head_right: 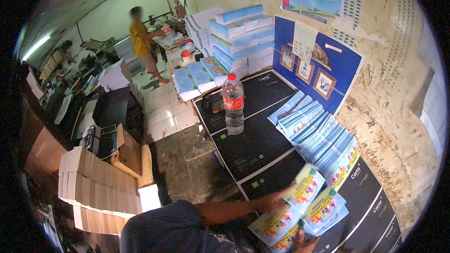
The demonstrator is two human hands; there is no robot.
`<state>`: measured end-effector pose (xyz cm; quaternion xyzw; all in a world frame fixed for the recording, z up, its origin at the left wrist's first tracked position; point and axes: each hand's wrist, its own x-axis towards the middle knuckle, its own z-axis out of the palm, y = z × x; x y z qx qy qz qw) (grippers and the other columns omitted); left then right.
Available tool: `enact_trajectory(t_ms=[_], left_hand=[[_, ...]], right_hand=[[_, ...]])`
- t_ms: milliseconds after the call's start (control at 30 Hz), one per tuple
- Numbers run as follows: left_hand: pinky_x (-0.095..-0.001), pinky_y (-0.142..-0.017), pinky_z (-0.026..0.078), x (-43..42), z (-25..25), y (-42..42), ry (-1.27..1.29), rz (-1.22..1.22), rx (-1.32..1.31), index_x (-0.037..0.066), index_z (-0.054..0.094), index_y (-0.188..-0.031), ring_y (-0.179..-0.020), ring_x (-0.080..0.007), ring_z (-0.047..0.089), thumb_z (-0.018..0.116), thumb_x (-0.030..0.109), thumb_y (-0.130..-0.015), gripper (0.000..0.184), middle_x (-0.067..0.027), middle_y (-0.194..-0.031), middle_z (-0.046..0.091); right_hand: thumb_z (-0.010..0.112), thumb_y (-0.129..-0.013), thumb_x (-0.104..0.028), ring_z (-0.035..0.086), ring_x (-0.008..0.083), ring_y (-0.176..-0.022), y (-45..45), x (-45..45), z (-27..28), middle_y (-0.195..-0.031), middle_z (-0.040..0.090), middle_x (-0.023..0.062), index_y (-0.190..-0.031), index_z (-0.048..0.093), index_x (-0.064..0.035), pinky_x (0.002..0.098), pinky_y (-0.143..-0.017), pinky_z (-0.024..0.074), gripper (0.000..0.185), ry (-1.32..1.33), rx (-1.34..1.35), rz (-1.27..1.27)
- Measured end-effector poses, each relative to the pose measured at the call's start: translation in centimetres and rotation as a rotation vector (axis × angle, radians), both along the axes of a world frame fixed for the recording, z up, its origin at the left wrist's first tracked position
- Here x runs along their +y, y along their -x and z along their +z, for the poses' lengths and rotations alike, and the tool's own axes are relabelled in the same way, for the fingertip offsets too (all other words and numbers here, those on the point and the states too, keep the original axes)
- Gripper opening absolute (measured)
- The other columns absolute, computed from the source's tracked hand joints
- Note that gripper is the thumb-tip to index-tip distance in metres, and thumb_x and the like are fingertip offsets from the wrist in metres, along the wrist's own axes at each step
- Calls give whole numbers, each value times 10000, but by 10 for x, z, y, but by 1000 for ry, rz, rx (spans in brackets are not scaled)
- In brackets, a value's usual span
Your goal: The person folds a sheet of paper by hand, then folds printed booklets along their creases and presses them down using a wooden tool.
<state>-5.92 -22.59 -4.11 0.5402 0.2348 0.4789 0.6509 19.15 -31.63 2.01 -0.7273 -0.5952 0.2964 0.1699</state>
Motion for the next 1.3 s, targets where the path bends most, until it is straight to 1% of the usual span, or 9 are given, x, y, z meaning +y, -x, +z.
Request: enact_trajectory(t_ms=[100, 167, 233, 300, 433, 567, 1100, 1200, 1300], left_hand=[[-397, -1191, 270, -16, -18, -47, 101, -79, 3, 64, 14, -1603, -1458, -236, 283, 654, 148, -961, 910, -194, -1638, 185], [-396, -1195, 261, -18, -25, -60, -80, -40, 37, 55, 29, -1601, -1468, -238, 264, 630, 128, -972, 873, -184, -1644, 171], [-398, -1195, 262, -11, -29, -50, -34, -63, 103, 49, 34, -1599, -1478, -244, 242, 623, 153, -979, 862, -173, -1650, 163], [-421, -1180, 307, 0, -26, -13, 128, -70, -99, 61, 39, -1601, -1462, -261, 296, 595, 169, -988, 835, -168, -1637, 208], [-433, -1159, 347, -4, 8, 13, 186, -101, -89, 88, 15, -1606, -1420, -257, 367, 615, 148, -969, 877, -171, -1615, 261], [-428, -1130, 387, -16, -27, -53, -7, -52, 39, 115, -16, -1608, -1379, -237, 418, 650, 95, -944, 941, -184, -1613, 255], [-386, -1108, 366, -16, -24, -20, 91, -149, 174, 171, -143, -1598, -1392, -260, 417, 557, 118, -852, 1025, -218, -1612, 276], [-401, -1127, 345, -19, -20, -23, 54, -151, 113, 167, -145, -1598, -1429, -284, 375, 567, 137, -833, 1045, -221, -1621, 249], [-415, -1141, 328, -16, -33, -38, 18, -147, -4, 168, -142, -1598, -1455, -297, 331, 556, 143, -867, 1011, -221, -1636, 202]], right_hand=[[591, -991, -328, 551, 399, -1183, 7, -2, -9, -1259, 571, 343, -1311, 546, 77, 523, -1050, 384, 518, -461, 293, 161], [590, -994, -261, 571, 410, -1158, -37, -1, -68, -1271, 587, 308, -1379, 464, 95, 510, -951, 478, 539, -527, -403, 485], [595, -991, -196, 598, 407, -1119, -45, -7, -79, -1298, 588, 273, -1364, 487, 88, 446, -822, 550, 481, 28, 878, -175], [624, -972, -164, 633, 345, -1054, -57, -14, -81, -1285, 602, 255, -1309, 555, 57, 365, -734, 561, 408, -54, 867, -182], [669, -954, -201, 633, 278, -927, -25, -16, -47, -1077, 664, 219, -1302, 547, 65, 451, -744, 524, 455, -267, 183, -60], [585, -972, -214, 545, 512, -1051, -52, -4, -101, -1250, 540, 347, -1458, 465, -42, 580, -922, 447, 529, -578, 27, 407], [538, -908, -626, 163, 565, -1448, -47, -15, -135, -1626, 128, 276, -1573, 250, -71, 666, -1141, 242, 913, -601, -469, 7], [479, -904, -692, 121, 521, -1483, -53, -10, -134, -1670, 69, 183, -1594, 203, -95, 687, -1153, 157, 954, -406, -1496, 352], [309, -1010, -588, 113, 401, -1525, -58, 2, -132, -1659, 191, 127, -1563, 307, -99, 669, -1170, 116, 738, -88, 545, 57]])
